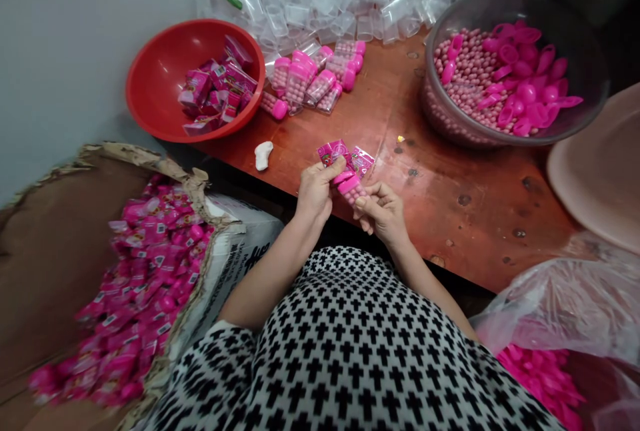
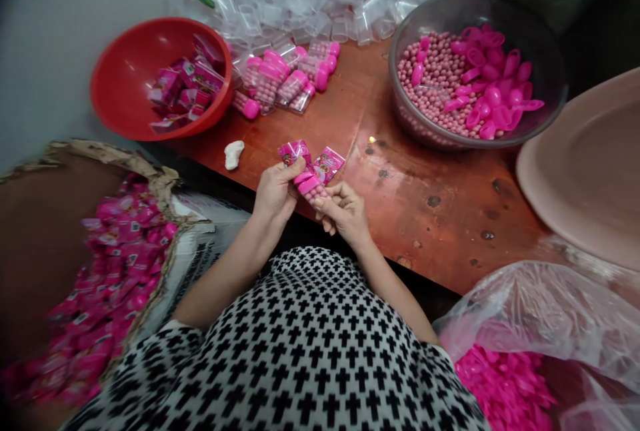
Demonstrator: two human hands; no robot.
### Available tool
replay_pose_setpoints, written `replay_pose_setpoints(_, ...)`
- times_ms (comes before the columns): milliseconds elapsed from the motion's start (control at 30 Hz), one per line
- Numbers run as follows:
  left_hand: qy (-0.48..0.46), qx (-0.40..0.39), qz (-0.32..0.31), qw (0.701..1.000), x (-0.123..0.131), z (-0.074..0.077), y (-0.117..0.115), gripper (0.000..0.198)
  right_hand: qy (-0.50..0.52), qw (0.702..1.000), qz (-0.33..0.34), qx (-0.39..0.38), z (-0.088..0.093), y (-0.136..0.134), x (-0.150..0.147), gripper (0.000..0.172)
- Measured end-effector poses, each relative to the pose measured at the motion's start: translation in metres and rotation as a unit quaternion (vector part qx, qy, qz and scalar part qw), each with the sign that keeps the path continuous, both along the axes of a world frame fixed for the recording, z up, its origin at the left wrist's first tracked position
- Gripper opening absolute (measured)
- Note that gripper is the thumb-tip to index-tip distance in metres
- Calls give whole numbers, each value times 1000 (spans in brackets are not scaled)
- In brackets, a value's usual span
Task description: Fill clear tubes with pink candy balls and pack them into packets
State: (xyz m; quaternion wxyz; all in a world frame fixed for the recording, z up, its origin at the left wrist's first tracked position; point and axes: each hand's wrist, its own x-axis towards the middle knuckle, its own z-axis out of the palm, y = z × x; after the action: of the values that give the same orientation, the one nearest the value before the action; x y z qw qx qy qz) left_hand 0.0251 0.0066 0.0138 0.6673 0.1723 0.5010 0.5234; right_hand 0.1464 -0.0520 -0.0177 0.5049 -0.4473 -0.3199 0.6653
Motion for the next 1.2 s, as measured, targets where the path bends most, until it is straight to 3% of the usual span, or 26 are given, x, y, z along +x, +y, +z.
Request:
replay_pose_setpoints(333,60,73,60,994,12,-18,-11,50,-10,999,-42,-17,-3,2,-5,43)
replay_pose_setpoints(467,103,85,67,989,21,-27,-15,49,-143,988,-55,38,-8,0,-5,38)
replay_pose_setpoints(533,130,93,71,985,25,-30,-17,48,-290,949,-81,99,-14,0,-2,40)
replay_pose_setpoints(633,142,97,70,983,27,-28,-19,47,-468,857,-87,199,-23,1,4,52)
replay_pose_setpoints(767,111,96,26,989,21,-12,-19,44,-565,766,-78,295,-26,7,14,54)
replay_pose_setpoints(933,88,84,-19,992,19,6,-17,32,-649,702,-87,280,-6,13,21,45)
replay_pose_setpoints(1033,87,82,-26,992,23,3,-14,30,-658,702,-67,265,6,14,23,44)
replay_pose_setpoints(1200,131,135,-32,982,23,-7,-10,37,-607,740,-3,289,12,23,34,40)
